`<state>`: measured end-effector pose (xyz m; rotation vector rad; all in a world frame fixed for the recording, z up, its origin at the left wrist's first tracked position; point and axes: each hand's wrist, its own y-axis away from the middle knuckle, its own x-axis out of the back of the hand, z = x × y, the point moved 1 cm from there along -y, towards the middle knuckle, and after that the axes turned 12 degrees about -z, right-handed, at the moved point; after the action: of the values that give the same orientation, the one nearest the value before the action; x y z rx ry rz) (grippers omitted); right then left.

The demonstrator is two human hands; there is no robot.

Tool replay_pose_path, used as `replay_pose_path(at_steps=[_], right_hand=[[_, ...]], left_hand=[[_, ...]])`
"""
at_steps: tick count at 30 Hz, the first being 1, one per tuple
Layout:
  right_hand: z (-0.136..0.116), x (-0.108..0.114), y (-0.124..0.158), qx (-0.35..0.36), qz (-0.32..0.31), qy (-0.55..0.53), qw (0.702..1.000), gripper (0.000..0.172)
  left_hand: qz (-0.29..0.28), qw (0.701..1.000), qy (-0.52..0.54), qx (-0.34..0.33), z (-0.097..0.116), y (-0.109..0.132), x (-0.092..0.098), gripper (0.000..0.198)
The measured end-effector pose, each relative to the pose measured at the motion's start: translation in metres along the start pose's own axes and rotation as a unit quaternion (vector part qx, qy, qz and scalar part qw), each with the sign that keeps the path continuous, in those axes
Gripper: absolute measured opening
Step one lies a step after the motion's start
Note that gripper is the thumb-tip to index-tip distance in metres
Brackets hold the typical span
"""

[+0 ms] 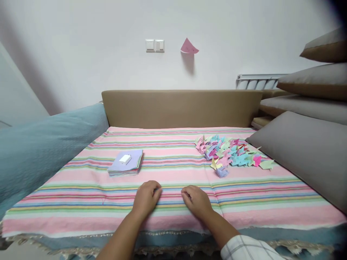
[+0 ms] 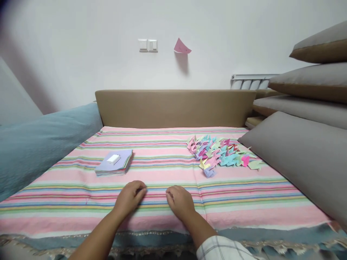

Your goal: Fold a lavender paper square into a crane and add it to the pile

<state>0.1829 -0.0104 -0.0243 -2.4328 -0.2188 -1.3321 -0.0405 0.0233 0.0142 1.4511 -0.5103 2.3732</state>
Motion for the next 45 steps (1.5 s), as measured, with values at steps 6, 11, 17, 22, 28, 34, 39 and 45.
replay_pose_path(at_steps=[6, 11, 17, 22, 28, 34, 39, 45], right_hand=[[-0.001, 0.001, 0.000, 0.004, 0.000, 0.013, 1.000, 0.017], [-0.003, 0.001, -0.003, -0.019, 0.006, 0.028, 0.999, 0.016], [-0.007, 0.001, -0.003, -0.007, 0.037, 0.051, 0.998, 0.019], [-0.008, 0.000, -0.001, -0.003, 0.018, 0.078, 0.997, 0.027], [-0.007, -0.002, 0.000, -0.017, -0.015, 0.103, 0.994, 0.030], [-0.009, -0.006, 0.001, -0.021, -0.073, 0.136, 0.988, 0.045], [-0.012, -0.011, -0.001, -0.052, -0.070, 0.151, 0.985, 0.048], [-0.011, -0.012, 0.003, -0.025, -0.003, 0.131, 0.991, 0.039]], left_hand=[[-0.043, 0.998, -0.040, -0.025, 0.028, 0.006, -0.017, 0.010], [-0.087, 0.994, -0.061, -0.019, 0.028, 0.007, -0.015, 0.019], [-0.094, 0.992, -0.084, -0.008, 0.032, 0.006, -0.015, 0.017], [-0.079, 0.991, -0.111, 0.010, 0.038, 0.010, -0.032, 0.035], [-0.078, 0.986, -0.149, -0.002, 0.039, 0.016, -0.048, 0.043], [-0.079, 0.983, -0.169, -0.003, 0.039, 0.016, -0.052, 0.044], [-0.059, 0.984, -0.169, 0.015, 0.044, 0.017, -0.061, 0.048], [-0.106, 0.989, -0.106, -0.014, 0.036, 0.016, -0.046, 0.049]])
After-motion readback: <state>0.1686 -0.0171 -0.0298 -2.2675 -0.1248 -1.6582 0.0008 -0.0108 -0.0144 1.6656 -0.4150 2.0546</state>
